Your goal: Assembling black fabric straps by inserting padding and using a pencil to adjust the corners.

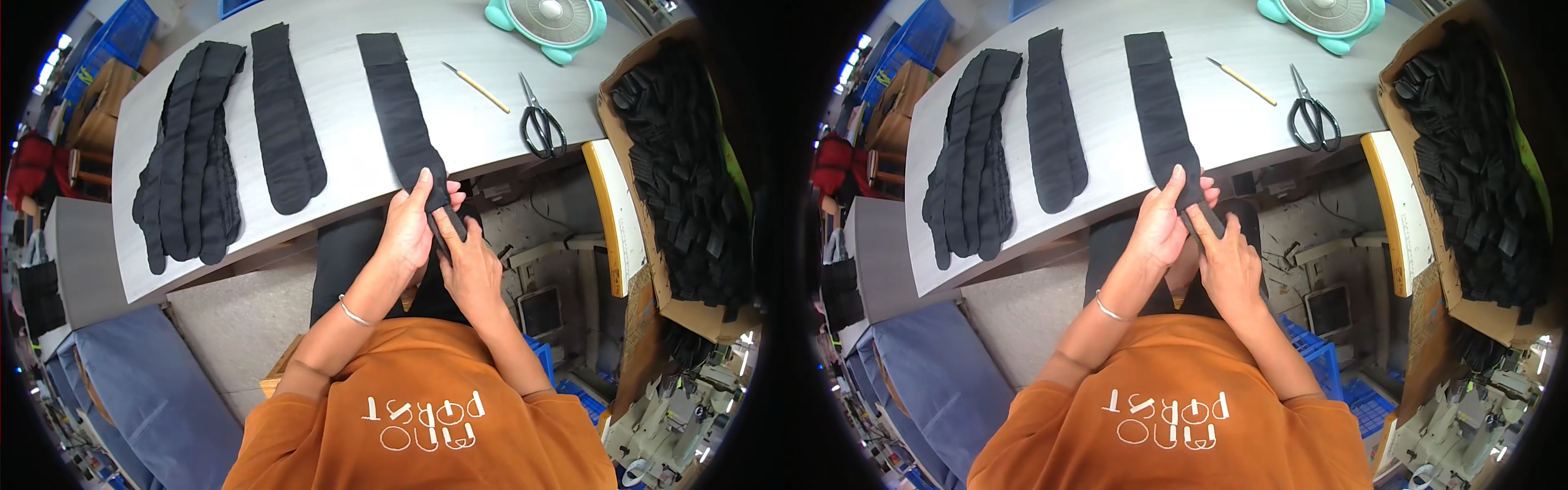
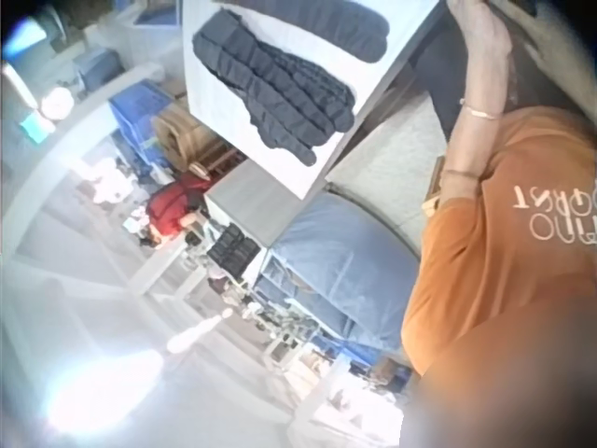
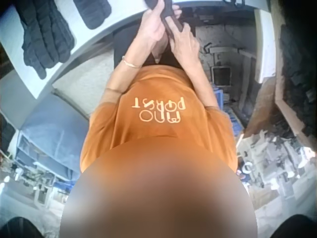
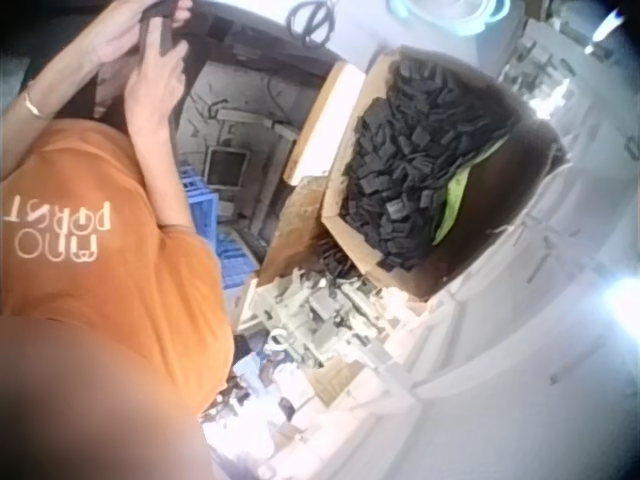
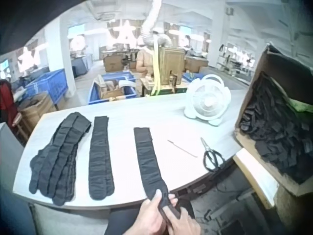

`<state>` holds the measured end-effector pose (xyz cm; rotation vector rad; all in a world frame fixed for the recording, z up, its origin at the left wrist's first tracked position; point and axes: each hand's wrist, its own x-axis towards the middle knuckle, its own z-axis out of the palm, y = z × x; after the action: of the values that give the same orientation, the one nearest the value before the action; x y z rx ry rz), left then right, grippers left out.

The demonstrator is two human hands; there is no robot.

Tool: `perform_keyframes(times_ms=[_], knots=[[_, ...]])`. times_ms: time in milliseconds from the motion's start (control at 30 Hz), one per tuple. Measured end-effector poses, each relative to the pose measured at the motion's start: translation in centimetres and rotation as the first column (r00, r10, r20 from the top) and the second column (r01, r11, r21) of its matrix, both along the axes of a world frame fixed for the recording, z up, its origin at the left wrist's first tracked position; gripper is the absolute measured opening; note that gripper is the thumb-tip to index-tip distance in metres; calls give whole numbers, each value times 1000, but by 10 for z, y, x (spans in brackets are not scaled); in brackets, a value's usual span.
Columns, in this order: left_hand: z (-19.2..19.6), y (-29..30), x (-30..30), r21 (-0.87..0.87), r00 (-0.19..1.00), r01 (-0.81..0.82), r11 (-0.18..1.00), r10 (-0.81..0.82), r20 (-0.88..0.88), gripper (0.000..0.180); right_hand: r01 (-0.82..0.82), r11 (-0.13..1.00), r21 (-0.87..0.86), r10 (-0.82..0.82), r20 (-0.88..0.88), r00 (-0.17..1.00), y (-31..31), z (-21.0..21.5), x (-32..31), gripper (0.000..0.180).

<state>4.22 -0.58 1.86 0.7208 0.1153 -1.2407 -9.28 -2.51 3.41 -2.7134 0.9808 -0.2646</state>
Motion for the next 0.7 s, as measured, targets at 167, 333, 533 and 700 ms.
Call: perform_keyframes(times_ms=[167,333,533,700], knots=[[0,4,-43,0,976,-189,982,188,108,28,85,991,-99,-92,-67,994,-6,-11,16,42],[-13,11,-26,-48,984,65,997,-56,172,41,130,986,-99,-128,29,991,-10,-16,19,38],[-15,2,-7,-36,992,-52,998,55,114,38,106,963,-247,-151,-171,974,-3,-7,25,28],[-23,4,-21,-119,999,34,992,-29,46,36,180,969,-167,-200,-109,974,-11,-18,43,31]])
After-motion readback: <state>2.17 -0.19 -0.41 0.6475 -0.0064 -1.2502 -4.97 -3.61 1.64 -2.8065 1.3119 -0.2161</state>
